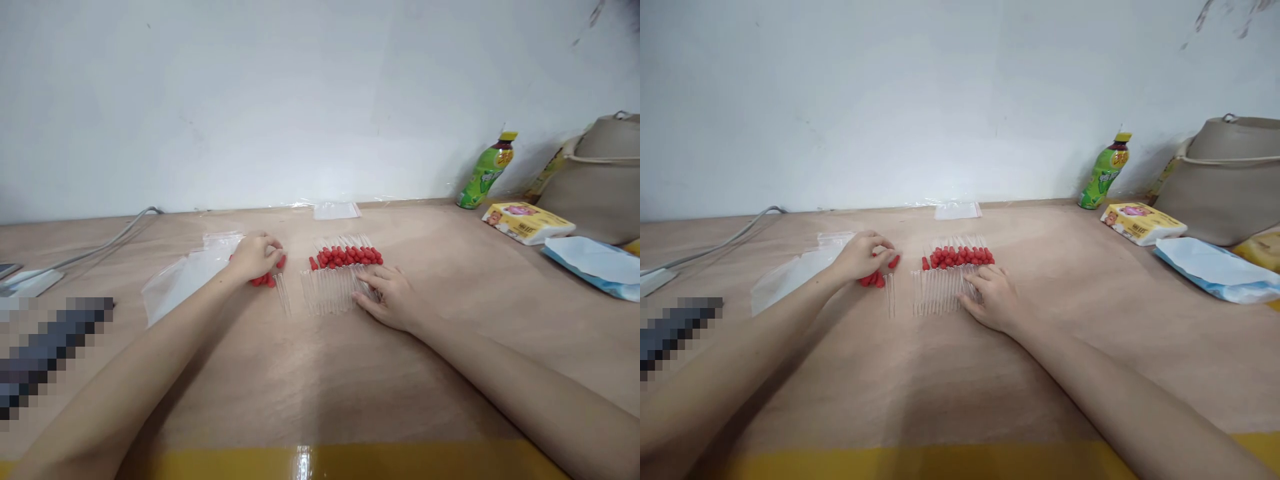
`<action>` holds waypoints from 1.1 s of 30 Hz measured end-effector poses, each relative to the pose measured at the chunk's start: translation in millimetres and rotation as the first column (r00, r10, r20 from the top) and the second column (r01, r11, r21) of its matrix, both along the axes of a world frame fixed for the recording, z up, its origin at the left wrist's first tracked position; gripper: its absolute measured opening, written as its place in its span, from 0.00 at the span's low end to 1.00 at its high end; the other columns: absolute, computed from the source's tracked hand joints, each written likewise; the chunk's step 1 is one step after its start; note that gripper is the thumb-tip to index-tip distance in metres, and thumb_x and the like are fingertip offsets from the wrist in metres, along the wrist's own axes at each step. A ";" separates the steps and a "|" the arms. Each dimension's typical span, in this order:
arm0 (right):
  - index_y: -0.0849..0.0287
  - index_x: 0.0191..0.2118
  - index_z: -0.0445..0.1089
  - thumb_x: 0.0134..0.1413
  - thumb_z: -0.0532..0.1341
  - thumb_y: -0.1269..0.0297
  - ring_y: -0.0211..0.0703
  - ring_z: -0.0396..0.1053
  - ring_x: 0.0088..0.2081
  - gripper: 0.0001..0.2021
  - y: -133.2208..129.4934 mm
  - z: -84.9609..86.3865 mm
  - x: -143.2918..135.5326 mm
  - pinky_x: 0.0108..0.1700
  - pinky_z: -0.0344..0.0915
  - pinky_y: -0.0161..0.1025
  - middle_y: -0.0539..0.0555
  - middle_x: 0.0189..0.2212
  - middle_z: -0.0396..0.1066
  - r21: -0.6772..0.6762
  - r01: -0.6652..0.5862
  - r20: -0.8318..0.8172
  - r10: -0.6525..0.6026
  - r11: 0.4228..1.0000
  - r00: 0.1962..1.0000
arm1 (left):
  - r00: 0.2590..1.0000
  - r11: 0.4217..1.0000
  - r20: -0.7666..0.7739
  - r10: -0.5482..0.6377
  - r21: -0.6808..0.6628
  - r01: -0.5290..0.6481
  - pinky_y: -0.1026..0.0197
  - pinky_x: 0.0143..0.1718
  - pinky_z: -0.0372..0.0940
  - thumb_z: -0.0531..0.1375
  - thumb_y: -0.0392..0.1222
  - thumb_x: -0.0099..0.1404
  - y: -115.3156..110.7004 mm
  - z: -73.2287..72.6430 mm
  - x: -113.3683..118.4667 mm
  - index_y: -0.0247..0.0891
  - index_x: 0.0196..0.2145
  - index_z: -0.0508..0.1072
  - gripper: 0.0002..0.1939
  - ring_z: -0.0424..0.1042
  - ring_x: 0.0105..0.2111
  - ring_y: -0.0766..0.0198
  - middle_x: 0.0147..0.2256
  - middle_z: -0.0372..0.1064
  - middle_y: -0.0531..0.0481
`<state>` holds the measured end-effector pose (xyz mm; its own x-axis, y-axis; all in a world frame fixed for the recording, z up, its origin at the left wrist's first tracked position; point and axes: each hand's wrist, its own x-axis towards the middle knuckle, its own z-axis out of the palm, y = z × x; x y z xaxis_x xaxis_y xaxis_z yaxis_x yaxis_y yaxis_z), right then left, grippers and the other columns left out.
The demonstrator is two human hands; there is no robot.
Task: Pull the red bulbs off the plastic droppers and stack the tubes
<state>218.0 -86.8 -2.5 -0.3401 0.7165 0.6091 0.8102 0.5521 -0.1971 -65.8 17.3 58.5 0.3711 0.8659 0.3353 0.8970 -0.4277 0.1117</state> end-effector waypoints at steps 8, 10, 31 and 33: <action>0.62 0.46 0.69 0.53 0.55 0.49 0.45 0.63 0.35 0.22 -0.1 1.5 0.3 0.40 0.62 0.44 0.57 0.30 0.65 -0.057 -0.049 0.053 0.052 0.997 0.997 | 0.991 0.993 -0.114 0.073 -0.082 -0.083 0.47 0.44 0.59 0.50 0.50 0.60 -1.4 -9.4 62.7 0.36 0.30 0.75 0.19 0.66 0.42 0.46 0.36 0.69 0.39; 0.62 0.45 0.69 0.54 0.54 0.49 0.45 0.63 0.35 0.22 0.3 1.3 0.4 0.40 0.61 0.45 0.57 0.30 0.65 -0.055 -0.063 0.056 0.066 0.997 0.996 | 0.984 0.986 -0.134 0.119 -0.103 -0.134 0.46 0.44 0.59 0.49 0.50 0.60 -0.9 -10.5 71.4 0.34 0.29 0.75 0.20 0.66 0.44 0.44 0.37 0.69 0.36; 0.58 0.53 0.61 0.54 0.56 0.60 0.46 0.64 0.40 0.20 -0.7 4.0 0.4 0.43 0.64 0.45 0.58 0.38 0.65 0.130 0.068 -0.318 -0.023 0.989 0.948 | 0.995 0.987 -0.036 -0.094 -0.130 0.089 0.61 0.34 0.60 0.46 0.41 0.64 -45.6 8.0 54.1 0.34 0.32 0.67 0.12 0.67 0.32 0.61 0.31 0.68 0.45; 0.59 0.56 0.57 0.53 0.57 0.59 0.49 0.62 0.47 0.25 -4.0 6.5 -1.2 0.48 0.63 0.47 0.61 0.45 0.62 0.164 0.067 -0.315 -0.012 0.984 0.949 | 0.968 0.968 -0.045 -0.248 -0.037 0.247 0.61 0.32 0.60 0.45 0.41 0.66 -63.9 2.5 45.2 0.34 0.35 0.64 0.11 0.67 0.31 0.61 0.31 0.67 0.46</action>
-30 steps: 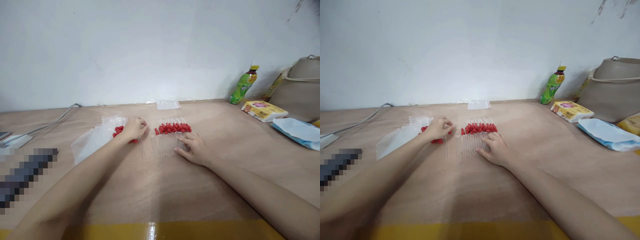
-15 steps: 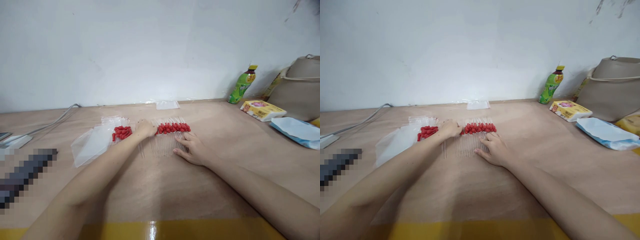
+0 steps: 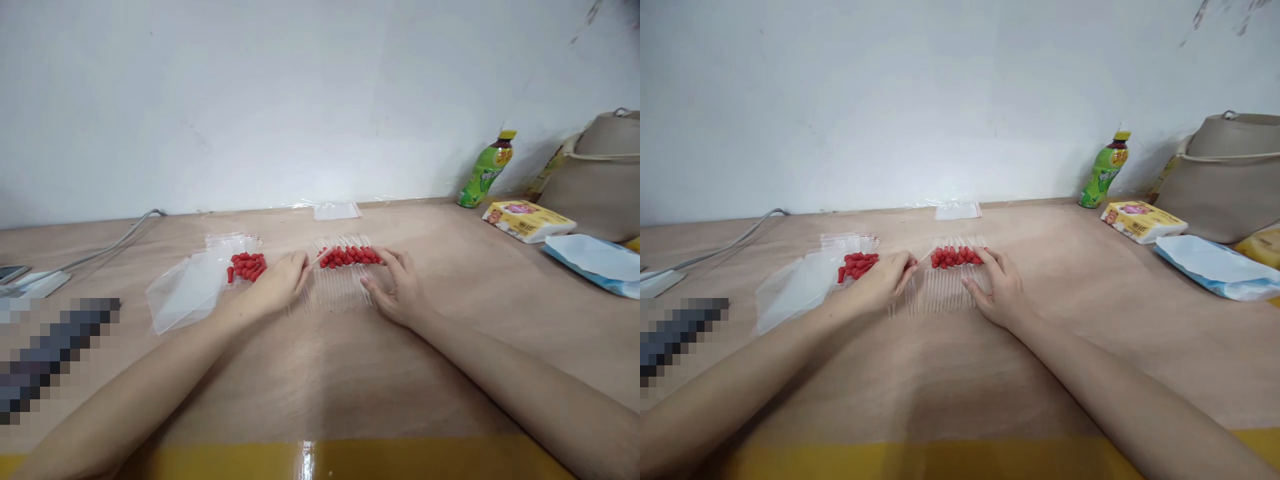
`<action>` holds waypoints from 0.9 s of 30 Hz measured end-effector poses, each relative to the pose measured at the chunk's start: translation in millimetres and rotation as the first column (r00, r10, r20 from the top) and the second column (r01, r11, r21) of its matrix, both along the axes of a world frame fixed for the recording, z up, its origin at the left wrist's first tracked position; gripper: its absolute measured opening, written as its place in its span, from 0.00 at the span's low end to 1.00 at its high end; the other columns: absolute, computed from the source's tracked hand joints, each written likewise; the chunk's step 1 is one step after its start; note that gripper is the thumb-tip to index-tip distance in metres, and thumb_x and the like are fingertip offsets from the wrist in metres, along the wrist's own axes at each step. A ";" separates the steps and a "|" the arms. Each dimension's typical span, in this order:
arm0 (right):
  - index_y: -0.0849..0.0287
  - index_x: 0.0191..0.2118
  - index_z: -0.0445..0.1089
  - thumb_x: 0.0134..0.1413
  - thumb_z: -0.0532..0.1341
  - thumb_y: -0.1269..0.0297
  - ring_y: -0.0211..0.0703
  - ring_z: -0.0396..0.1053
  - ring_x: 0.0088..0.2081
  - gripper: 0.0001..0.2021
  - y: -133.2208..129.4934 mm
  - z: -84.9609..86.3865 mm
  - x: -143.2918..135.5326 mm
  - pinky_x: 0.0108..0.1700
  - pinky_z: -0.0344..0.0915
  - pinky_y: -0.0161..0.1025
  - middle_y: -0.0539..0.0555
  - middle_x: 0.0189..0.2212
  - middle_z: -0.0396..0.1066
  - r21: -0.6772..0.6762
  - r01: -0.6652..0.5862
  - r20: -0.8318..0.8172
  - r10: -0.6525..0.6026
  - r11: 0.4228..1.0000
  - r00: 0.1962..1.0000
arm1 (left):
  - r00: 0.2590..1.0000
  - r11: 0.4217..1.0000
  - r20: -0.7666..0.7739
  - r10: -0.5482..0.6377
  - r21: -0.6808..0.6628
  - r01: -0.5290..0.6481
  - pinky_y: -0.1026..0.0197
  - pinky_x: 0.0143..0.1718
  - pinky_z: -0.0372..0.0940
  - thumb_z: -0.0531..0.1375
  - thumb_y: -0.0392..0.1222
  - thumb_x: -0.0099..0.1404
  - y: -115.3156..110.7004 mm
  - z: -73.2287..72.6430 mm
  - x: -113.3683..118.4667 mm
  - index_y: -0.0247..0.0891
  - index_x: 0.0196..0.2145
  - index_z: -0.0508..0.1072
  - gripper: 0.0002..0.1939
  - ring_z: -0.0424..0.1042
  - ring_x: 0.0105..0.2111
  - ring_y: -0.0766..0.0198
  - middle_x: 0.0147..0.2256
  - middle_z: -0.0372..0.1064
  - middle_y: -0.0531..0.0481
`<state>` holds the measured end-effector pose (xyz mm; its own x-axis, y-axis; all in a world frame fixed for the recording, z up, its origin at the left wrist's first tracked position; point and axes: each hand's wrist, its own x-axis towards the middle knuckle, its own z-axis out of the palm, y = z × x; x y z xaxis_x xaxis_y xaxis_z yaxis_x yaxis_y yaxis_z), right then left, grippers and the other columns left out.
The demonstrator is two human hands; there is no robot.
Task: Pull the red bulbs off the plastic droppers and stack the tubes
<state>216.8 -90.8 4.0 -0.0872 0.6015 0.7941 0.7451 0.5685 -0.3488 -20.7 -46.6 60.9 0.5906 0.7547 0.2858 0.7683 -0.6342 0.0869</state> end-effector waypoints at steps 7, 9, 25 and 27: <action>0.56 0.55 0.59 0.51 0.59 0.57 0.49 0.61 0.52 0.25 -8.5 3.2 -9.1 0.53 0.59 0.49 0.59 0.51 0.64 0.076 -0.232 0.313 0.198 0.970 0.929 | 0.964 0.884 0.009 -0.267 0.400 0.241 0.62 0.31 0.61 0.47 0.42 0.68 -23.2 -35.7 -20.5 0.36 0.32 0.63 0.10 0.65 0.29 0.64 0.28 0.64 0.49; 0.56 0.52 0.62 0.52 0.59 0.57 0.49 0.61 0.53 0.22 -9.0 2.7 -11.4 0.54 0.57 0.51 0.58 0.49 0.66 0.066 -0.247 0.372 0.206 0.967 0.905 | 0.945 0.872 0.061 -0.322 0.409 0.270 0.63 0.32 0.62 0.50 0.41 0.67 -20.6 -44.3 -18.7 0.36 0.32 0.63 0.08 0.65 0.30 0.64 0.29 0.65 0.49; 0.57 0.41 0.71 0.56 0.56 0.67 0.43 0.67 0.48 0.09 -1.3 -6.6 -20.4 0.58 0.54 0.51 0.52 0.39 0.74 0.057 -0.302 0.343 0.266 0.952 0.901 | 0.877 0.838 0.184 -0.444 0.431 0.333 0.60 0.38 0.66 0.57 0.39 0.62 -24.4 -50.3 -2.3 0.36 0.40 0.68 0.08 0.71 0.35 0.63 0.35 0.72 0.48; 0.58 0.42 0.71 0.56 0.56 0.66 0.43 0.66 0.49 0.09 -2.0 -6.0 -20.9 0.58 0.53 0.51 0.53 0.40 0.74 0.045 -0.308 0.353 0.273 0.950 0.895 | 0.861 0.821 0.193 -0.471 0.453 0.348 0.59 0.42 0.66 0.57 0.37 0.62 -25.1 -49.3 -1.2 0.36 0.40 0.68 0.07 0.72 0.36 0.64 0.35 0.73 0.48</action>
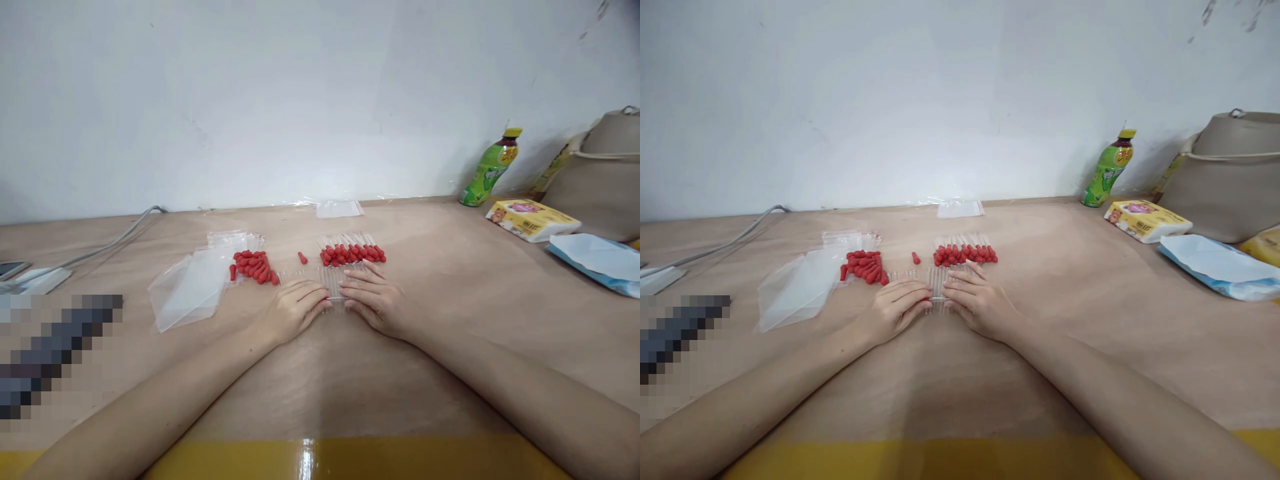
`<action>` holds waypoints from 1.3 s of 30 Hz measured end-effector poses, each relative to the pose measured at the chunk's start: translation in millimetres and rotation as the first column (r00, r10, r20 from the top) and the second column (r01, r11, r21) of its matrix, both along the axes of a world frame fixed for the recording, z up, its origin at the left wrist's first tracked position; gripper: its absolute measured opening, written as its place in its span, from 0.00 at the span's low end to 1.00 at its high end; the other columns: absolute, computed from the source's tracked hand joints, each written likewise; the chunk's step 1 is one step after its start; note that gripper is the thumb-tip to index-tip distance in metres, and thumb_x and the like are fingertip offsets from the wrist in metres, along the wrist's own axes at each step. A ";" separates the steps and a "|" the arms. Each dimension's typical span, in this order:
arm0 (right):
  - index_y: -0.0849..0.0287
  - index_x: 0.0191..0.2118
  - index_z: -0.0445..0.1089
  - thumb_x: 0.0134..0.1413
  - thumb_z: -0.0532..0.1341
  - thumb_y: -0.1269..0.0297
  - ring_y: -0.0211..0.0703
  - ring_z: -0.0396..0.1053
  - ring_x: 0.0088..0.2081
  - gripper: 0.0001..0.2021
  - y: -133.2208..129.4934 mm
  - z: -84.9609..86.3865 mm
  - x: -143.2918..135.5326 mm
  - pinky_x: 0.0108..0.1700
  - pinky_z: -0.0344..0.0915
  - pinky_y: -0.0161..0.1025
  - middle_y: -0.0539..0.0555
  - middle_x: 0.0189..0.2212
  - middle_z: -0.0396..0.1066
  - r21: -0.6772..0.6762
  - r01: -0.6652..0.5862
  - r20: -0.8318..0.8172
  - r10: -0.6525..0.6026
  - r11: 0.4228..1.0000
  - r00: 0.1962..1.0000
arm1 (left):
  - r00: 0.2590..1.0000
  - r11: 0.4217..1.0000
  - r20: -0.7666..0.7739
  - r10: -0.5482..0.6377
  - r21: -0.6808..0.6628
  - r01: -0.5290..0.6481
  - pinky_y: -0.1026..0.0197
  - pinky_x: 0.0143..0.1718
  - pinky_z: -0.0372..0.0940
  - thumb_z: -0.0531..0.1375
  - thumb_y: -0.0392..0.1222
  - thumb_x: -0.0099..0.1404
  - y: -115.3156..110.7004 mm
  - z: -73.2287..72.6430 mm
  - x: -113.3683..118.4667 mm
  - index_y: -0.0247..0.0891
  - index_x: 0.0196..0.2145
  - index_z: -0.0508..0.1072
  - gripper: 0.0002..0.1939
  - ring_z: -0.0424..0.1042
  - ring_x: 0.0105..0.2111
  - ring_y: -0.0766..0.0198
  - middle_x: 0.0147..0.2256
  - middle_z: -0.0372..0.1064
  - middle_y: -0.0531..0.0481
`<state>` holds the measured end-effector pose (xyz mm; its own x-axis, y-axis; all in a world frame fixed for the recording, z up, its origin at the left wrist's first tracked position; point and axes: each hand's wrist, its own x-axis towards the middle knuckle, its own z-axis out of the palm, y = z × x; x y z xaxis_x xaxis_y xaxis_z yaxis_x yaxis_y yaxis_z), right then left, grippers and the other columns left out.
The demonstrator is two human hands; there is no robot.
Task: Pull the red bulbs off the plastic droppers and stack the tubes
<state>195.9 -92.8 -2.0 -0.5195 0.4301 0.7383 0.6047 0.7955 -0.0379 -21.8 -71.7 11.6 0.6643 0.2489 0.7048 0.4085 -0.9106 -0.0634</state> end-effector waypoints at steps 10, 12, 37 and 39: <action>0.59 0.46 0.67 0.56 0.55 0.69 0.42 0.65 0.51 0.12 -0.5 -2.1 -1.3 0.60 0.50 0.53 0.54 0.43 0.72 -0.041 -0.089 0.026 0.090 0.995 0.996 | 0.996 0.999 -0.086 0.034 -0.024 -0.036 0.53 0.52 0.61 0.54 0.38 0.64 -4.5 2.9 0.1 0.37 0.40 0.69 0.08 0.70 0.45 0.62 0.40 0.73 0.47; 0.60 0.45 0.67 0.56 0.55 0.71 0.41 0.66 0.50 0.11 -2.6 -0.5 -1.5 0.61 0.49 0.52 0.54 0.41 0.74 -0.029 -0.140 0.022 0.141 0.990 0.990 | 0.991 0.999 -0.134 0.013 -0.041 -0.018 0.51 0.56 0.56 0.53 0.37 0.65 -6.2 4.7 -1.6 0.37 0.38 0.70 0.07 0.69 0.46 0.62 0.38 0.74 0.49; 0.59 0.50 0.64 0.57 0.52 0.73 0.42 0.64 0.52 0.16 -8.2 3.3 15.7 0.58 0.58 0.49 0.54 0.44 0.71 0.110 -0.170 0.075 0.163 0.979 0.984 | 0.980 0.992 -0.200 -0.003 -0.124 -0.023 0.51 0.53 0.54 0.48 0.37 0.67 -9.2 9.4 -16.6 0.38 0.33 0.68 0.10 0.67 0.48 0.60 0.37 0.73 0.49; 0.56 0.49 0.66 0.57 0.53 0.72 0.42 0.66 0.49 0.15 -4.8 4.0 20.9 0.55 0.60 0.49 0.54 0.40 0.73 0.089 -0.093 0.001 0.093 0.992 0.996 | 0.986 0.992 -0.155 0.068 -0.093 -0.083 0.53 0.45 0.60 0.49 0.38 0.66 -7.5 9.9 -23.2 0.38 0.33 0.68 0.09 0.68 0.41 0.60 0.36 0.72 0.48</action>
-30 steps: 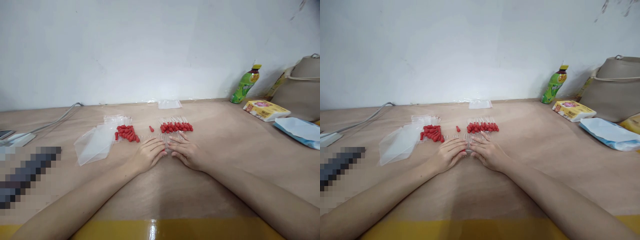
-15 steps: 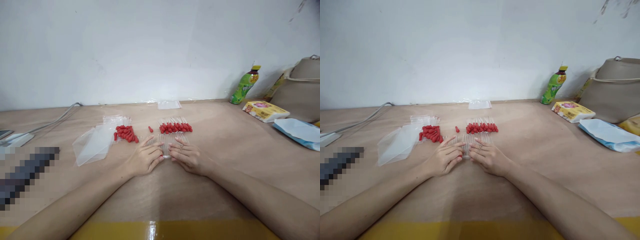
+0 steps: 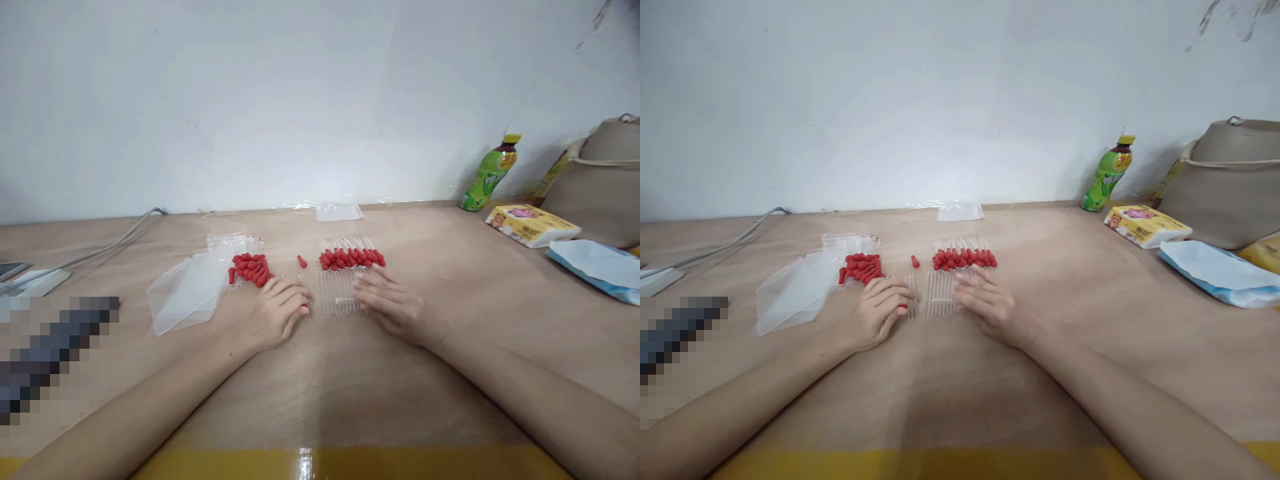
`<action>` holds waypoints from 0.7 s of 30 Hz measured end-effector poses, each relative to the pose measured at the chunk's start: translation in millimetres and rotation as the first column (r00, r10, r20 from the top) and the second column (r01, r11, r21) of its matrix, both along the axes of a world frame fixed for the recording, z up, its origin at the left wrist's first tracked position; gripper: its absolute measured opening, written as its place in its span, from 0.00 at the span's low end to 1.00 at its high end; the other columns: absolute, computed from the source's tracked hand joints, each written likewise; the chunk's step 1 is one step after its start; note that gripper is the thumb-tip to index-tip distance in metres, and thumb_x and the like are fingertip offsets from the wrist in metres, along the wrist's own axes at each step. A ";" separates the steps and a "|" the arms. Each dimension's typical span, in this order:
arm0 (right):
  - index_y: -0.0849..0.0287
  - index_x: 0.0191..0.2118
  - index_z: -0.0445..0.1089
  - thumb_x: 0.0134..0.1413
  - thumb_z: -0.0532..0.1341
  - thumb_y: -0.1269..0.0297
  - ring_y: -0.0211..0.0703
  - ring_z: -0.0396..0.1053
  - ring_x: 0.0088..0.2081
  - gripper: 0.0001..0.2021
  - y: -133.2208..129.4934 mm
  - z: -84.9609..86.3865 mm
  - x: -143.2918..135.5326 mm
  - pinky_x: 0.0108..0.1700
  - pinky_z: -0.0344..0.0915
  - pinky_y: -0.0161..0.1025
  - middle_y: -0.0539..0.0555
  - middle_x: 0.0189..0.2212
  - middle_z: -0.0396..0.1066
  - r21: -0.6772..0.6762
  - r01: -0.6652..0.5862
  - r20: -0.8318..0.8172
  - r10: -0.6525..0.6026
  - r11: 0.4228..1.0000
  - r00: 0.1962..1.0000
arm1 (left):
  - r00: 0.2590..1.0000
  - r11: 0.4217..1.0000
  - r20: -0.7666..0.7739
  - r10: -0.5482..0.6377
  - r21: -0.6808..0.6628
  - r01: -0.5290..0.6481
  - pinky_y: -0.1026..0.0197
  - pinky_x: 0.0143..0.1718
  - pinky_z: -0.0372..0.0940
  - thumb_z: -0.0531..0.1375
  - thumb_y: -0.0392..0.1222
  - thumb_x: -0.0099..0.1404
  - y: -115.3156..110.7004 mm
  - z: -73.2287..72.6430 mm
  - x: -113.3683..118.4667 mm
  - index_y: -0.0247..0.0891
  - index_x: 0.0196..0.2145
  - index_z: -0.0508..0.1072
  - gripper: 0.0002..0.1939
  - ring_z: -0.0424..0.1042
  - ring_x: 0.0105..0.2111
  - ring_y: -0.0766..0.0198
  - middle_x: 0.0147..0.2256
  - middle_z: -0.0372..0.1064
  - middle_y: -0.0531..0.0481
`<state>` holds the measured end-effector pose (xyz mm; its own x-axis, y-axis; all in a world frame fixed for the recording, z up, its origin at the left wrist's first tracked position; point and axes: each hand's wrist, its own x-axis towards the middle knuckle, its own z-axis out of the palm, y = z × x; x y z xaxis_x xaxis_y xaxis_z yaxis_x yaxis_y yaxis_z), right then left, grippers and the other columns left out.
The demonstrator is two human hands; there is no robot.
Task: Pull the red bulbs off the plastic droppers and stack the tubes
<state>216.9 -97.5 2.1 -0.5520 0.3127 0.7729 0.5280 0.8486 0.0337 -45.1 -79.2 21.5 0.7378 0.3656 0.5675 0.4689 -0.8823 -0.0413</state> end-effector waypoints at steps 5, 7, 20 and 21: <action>0.54 0.42 0.71 0.54 0.57 0.66 0.40 0.67 0.32 0.10 4.2 0.4 1.6 0.39 0.60 0.42 0.49 0.23 0.69 -0.077 0.262 -0.036 -0.266 0.962 0.963 | 0.978 0.984 0.114 0.174 0.025 -0.177 0.60 0.35 0.63 0.50 0.37 0.66 18.7 12.5 -12.2 0.37 0.40 0.69 0.10 0.65 0.35 0.62 0.37 0.66 0.45; 0.55 0.42 0.70 0.55 0.55 0.66 0.40 0.66 0.31 0.10 3.4 0.6 -1.7 0.38 0.57 0.41 0.50 0.24 0.69 -0.124 0.327 -0.046 -0.335 0.937 0.941 | 0.947 0.959 0.146 0.284 -0.049 -0.280 0.59 0.34 0.63 0.47 0.36 0.66 37.3 19.3 -17.6 0.38 0.44 0.68 0.13 0.65 0.36 0.62 0.38 0.62 0.44; 0.57 0.34 0.72 0.53 0.54 0.70 0.40 0.64 0.29 0.09 13.5 -5.0 -22.9 0.35 0.53 0.40 0.51 0.23 0.71 -0.062 0.427 -0.074 -0.430 0.902 0.900 | 0.864 0.864 -0.104 0.493 -0.057 -0.500 0.36 0.43 0.53 0.56 0.45 0.58 104.8 30.0 -33.1 0.40 0.24 0.69 0.10 0.67 0.30 0.55 0.24 0.69 0.47; 0.57 0.35 0.72 0.53 0.54 0.70 0.41 0.64 0.30 0.09 13.6 -5.8 -23.2 0.35 0.53 0.41 0.51 0.23 0.70 -0.058 0.432 -0.052 -0.434 0.900 0.899 | 0.863 0.864 -0.096 0.496 -0.047 -0.501 0.36 0.44 0.51 0.54 0.45 0.59 97.0 30.1 -29.8 0.39 0.24 0.69 0.10 0.67 0.32 0.54 0.27 0.69 0.46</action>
